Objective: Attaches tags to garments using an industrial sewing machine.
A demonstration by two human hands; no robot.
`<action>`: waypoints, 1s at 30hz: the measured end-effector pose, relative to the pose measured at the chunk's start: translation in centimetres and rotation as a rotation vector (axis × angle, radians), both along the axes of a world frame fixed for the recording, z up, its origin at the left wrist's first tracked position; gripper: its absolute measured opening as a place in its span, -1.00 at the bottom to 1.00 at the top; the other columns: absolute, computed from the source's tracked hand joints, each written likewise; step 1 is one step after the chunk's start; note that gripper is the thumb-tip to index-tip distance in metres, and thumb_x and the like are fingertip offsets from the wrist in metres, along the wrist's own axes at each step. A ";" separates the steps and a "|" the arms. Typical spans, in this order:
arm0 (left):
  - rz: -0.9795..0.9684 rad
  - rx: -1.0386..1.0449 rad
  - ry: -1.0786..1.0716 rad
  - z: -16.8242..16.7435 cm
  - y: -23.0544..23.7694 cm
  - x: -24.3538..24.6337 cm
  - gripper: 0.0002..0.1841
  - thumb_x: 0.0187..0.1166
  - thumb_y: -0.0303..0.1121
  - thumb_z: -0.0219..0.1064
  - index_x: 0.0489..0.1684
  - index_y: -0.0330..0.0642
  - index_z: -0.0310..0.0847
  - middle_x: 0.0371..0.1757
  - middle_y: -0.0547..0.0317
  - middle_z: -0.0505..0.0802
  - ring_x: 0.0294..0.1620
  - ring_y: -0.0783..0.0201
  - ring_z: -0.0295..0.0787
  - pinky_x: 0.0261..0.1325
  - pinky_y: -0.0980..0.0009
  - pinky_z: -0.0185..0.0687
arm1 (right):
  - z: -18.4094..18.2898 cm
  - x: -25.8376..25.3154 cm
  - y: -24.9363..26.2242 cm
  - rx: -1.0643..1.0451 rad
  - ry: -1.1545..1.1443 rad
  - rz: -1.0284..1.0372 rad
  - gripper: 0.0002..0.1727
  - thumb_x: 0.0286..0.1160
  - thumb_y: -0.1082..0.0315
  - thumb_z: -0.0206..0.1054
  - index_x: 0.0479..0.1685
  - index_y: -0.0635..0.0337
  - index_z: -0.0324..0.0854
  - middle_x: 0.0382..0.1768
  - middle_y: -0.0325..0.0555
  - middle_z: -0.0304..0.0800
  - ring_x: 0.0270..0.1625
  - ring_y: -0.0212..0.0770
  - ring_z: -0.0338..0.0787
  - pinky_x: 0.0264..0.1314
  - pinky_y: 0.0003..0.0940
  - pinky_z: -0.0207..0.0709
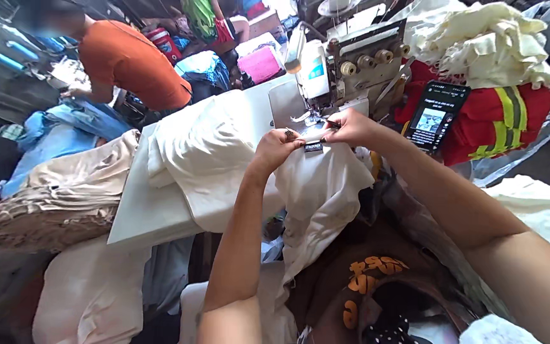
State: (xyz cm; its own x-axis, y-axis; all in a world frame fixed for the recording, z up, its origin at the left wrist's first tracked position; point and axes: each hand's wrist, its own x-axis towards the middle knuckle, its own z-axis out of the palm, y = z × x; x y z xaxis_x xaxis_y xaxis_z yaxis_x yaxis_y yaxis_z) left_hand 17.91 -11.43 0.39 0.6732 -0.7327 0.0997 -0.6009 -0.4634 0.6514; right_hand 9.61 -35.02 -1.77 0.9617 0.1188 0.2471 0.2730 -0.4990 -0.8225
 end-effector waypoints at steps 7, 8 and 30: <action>0.066 -0.027 0.170 0.6 -1.3 2.2 -0.90 0.53 -0.40 0.48 -0.34 -0.20 0.84 -0.27 0.25 0.87 -0.23 0.46 0.72 -0.03 0.29 0.60 | 0.5 1.2 -0.7 0.102 0.109 -0.016 -0.91 0.41 0.50 0.42 -0.41 0.29 0.70 -0.54 -0.24 0.60 -0.48 -0.47 0.48 -0.35 -0.45 0.38; 0.081 -0.036 0.216 0.8 -1.3 2.2 -0.91 0.53 -0.43 0.46 -0.36 -0.21 0.83 -0.30 0.27 0.86 -0.27 0.49 0.69 -0.07 0.35 0.59 | 0.6 1.4 -0.7 0.111 0.114 -0.012 -0.90 0.43 0.50 0.41 -0.42 0.31 0.69 -0.56 -0.25 0.55 -0.50 -0.47 0.45 -0.38 -0.47 0.34; 0.237 -0.384 0.694 0.3 -0.2 -5.5 -0.77 0.73 -0.32 0.27 -0.35 -0.11 0.77 -0.52 0.29 0.79 -0.60 0.51 0.64 -0.52 0.54 0.62 | -2.0 -7.1 9.4 0.984 0.410 -0.231 -0.83 0.64 0.33 0.36 -0.04 0.25 0.75 -0.60 -0.27 0.65 -0.74 -0.58 0.32 -0.71 -0.68 0.18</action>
State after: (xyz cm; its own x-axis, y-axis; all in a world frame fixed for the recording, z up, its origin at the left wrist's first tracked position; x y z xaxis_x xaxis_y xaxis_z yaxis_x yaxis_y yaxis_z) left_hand 12.39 -11.64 0.67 0.8064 -0.5631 -0.1810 0.0815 -0.1973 0.9770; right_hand 2.54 -25.64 -3.81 0.9662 -0.1499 -0.2096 -0.1287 0.4239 -0.8965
